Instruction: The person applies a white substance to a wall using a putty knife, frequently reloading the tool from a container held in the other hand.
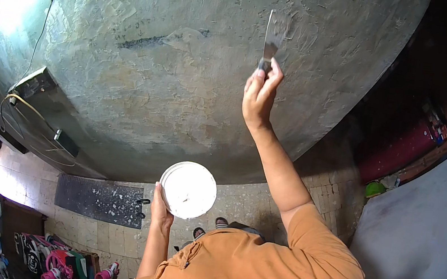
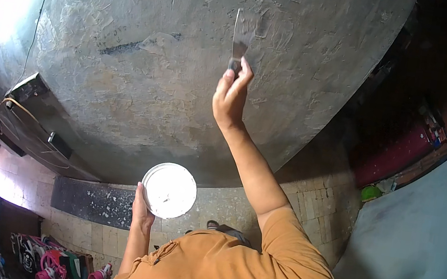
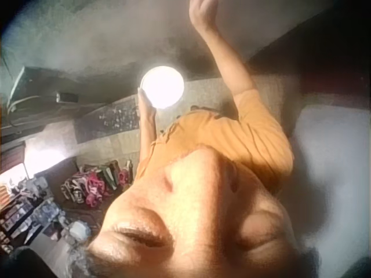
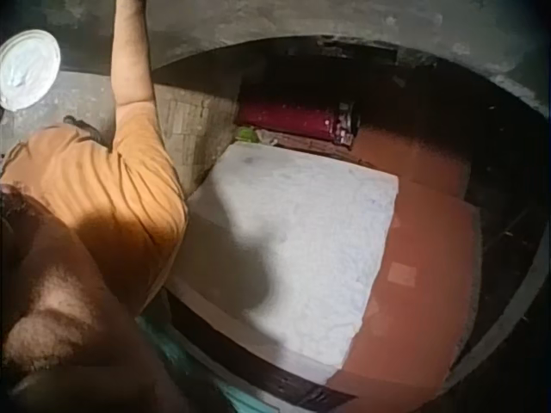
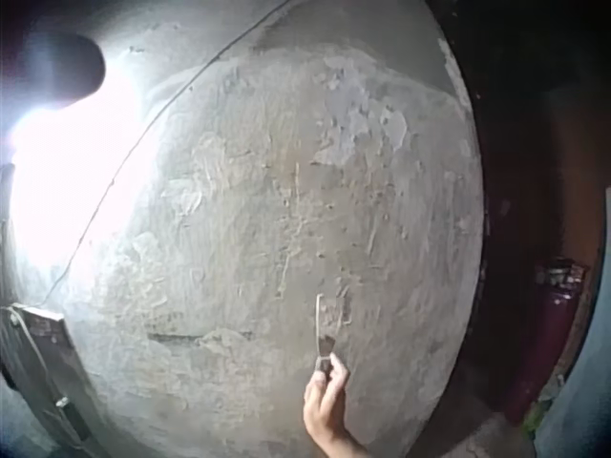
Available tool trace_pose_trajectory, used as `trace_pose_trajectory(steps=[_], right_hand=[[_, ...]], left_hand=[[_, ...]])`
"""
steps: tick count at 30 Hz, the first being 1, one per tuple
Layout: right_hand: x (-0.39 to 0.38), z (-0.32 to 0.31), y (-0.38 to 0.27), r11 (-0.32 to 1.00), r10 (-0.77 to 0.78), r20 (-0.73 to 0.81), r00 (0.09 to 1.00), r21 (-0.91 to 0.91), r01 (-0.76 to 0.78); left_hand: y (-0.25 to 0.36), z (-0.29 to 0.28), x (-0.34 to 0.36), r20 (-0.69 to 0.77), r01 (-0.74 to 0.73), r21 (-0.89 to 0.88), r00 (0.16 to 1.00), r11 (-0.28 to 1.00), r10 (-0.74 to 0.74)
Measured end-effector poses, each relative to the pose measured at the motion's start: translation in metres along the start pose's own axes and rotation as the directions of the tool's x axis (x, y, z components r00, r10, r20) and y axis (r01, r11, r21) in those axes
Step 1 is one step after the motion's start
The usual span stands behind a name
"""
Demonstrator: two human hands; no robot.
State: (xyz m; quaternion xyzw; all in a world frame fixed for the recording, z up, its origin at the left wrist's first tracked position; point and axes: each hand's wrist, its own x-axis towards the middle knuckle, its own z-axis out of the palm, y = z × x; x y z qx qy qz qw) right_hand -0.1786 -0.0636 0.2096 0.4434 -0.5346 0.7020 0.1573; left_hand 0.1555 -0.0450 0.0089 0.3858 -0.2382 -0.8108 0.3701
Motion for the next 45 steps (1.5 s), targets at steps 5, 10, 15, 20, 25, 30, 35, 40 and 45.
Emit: trace_pose_trajectory(steps=[5, 10, 15, 20, 25, 30, 35, 40, 45], right_hand=[[0.020, 0.029, -0.014, 0.963, -0.107, 0.009, 0.994, -0.246, 0.106], [0.027, 0.049, -0.012, 0.895, -0.224, -0.037, 0.974, -0.404, 0.191], [0.016, 0.055, -0.008, 0.855, -0.228, -0.010, 0.974, -0.480, 0.195], [-0.022, 0.059, 0.000, 0.880, -0.019, 0.081, 0.997, -0.471, 0.055], [-0.044, 0.058, 0.007, 0.896, -0.214, 0.036, 0.976, -0.391, 0.211], [0.016, 0.056, -0.017, 0.766, -0.418, -0.096, 0.903, -0.573, 0.294], [0.020, 0.068, -0.015, 0.736, -0.226, -0.071, 0.972, -0.666, 0.122], [-0.031, 0.088, 0.007, 0.808, -0.094, -0.089, 0.992, -0.588, 0.024], [-0.044, 0.068, -0.016, 0.869, -0.169, -0.066, 0.983, -0.481, 0.117]], left_hand=[[0.003, 0.007, 0.002, -0.059, -0.017, 0.024, 0.998, 1.000, 0.018], [0.025, 0.004, -0.009, -0.132, -0.030, 0.034, 0.991, 0.999, 0.035], [0.038, -0.009, -0.020, -0.158, -0.090, 0.021, 0.983, 0.996, 0.092], [0.045, -0.016, -0.007, -0.119, -0.026, 0.016, 0.992, 1.000, 0.028], [0.067, -0.029, 0.020, -0.076, -0.012, 0.068, 0.997, 0.998, 0.017], [0.100, -0.032, 0.036, -0.052, 0.062, 0.151, 0.997, 0.987, -0.054], [0.105, -0.051, 0.054, 0.013, 0.103, 0.131, 0.994, 0.986, -0.105], [0.106, -0.055, 0.063, 0.031, 0.141, 0.152, 0.989, 0.978, -0.148], [0.115, -0.058, 0.064, 0.061, 0.110, 0.134, 0.991, 0.985, -0.119]])
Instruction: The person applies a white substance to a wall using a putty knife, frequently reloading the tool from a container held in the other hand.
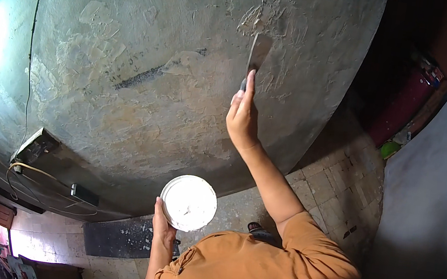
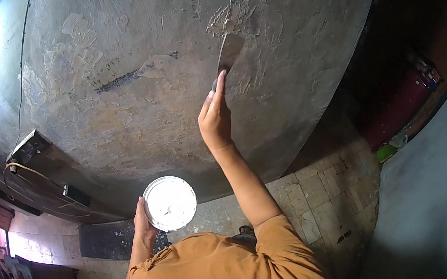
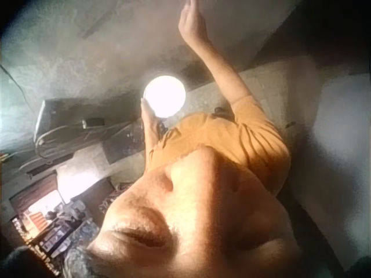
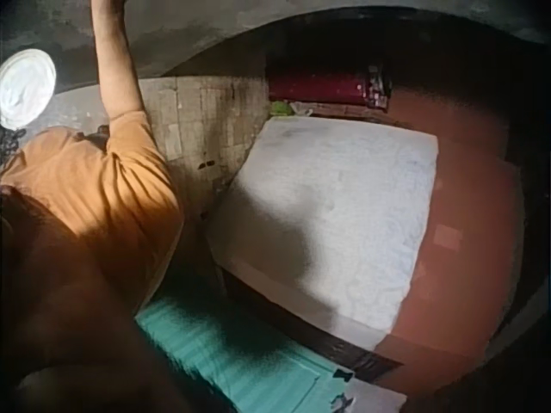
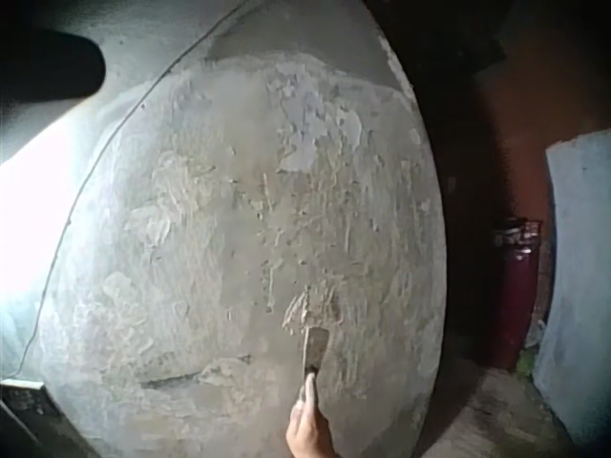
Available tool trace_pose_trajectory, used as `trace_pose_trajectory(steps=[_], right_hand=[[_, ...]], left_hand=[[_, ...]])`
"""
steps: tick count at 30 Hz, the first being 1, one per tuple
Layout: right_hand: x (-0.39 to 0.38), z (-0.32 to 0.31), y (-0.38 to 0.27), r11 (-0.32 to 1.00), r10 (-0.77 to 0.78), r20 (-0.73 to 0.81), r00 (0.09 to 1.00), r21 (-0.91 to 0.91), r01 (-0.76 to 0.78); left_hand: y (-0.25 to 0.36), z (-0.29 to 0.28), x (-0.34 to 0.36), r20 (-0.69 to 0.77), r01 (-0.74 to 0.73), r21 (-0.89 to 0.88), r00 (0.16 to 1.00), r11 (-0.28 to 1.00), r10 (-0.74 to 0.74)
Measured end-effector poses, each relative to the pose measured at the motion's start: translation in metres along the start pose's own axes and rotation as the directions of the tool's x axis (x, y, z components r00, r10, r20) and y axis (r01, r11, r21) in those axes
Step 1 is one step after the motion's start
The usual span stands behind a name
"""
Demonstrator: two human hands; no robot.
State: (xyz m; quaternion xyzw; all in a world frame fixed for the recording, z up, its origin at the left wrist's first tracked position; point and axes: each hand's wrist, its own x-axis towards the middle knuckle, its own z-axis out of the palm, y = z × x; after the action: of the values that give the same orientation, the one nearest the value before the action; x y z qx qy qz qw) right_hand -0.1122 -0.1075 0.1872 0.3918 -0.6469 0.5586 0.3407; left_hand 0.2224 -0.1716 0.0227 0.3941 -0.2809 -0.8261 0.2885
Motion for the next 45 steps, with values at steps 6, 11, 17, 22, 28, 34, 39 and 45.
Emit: trace_pose_trajectory(steps=[6, 11, 17, 22, 28, 34, 39, 45], right_hand=[[0.070, -0.020, -0.015, 0.999, 0.021, -0.092, 0.996, 0.030, -0.018], [0.037, -0.017, -0.023, 1.000, 0.018, 0.086, 0.996, 0.011, -0.019], [0.021, -0.034, -0.021, 0.998, -0.037, 0.041, 0.998, 0.056, 0.035], [0.059, -0.044, -0.013, 0.994, -0.105, 0.083, 0.991, 0.012, 0.105], [0.007, -0.054, 0.028, 0.994, 0.016, 0.318, 0.948, -0.103, 0.018], [0.053, -0.062, 0.028, 0.989, -0.148, 0.042, 0.988, -0.024, 0.149], [0.074, -0.033, 0.036, 0.987, -0.141, 0.035, 0.989, -0.069, 0.143], [0.032, 0.000, 0.038, 0.994, -0.072, 0.103, 0.992, -0.071, 0.080]], left_hand=[[-0.002, 0.016, -0.003, 0.003, 0.040, 0.027, 0.999, 0.999, -0.040], [-0.010, 0.021, -0.006, -0.021, 0.006, 0.037, 1.000, 0.999, -0.005], [-0.004, 0.029, -0.019, -0.040, -0.020, 0.032, 0.999, 0.999, 0.021], [-0.009, 0.027, -0.019, -0.070, -0.023, 0.059, 0.997, 0.998, 0.027], [-0.019, 0.025, -0.017, -0.054, -0.010, 0.008, 0.998, 1.000, 0.010], [-0.024, 0.016, -0.012, -0.044, -0.009, 0.017, 0.999, 1.000, 0.009], [-0.024, 0.034, -0.014, -0.035, -0.002, 0.030, 0.999, 1.000, 0.003], [-0.029, 0.040, -0.015, -0.004, 0.007, 0.033, 1.000, 0.999, -0.006]])
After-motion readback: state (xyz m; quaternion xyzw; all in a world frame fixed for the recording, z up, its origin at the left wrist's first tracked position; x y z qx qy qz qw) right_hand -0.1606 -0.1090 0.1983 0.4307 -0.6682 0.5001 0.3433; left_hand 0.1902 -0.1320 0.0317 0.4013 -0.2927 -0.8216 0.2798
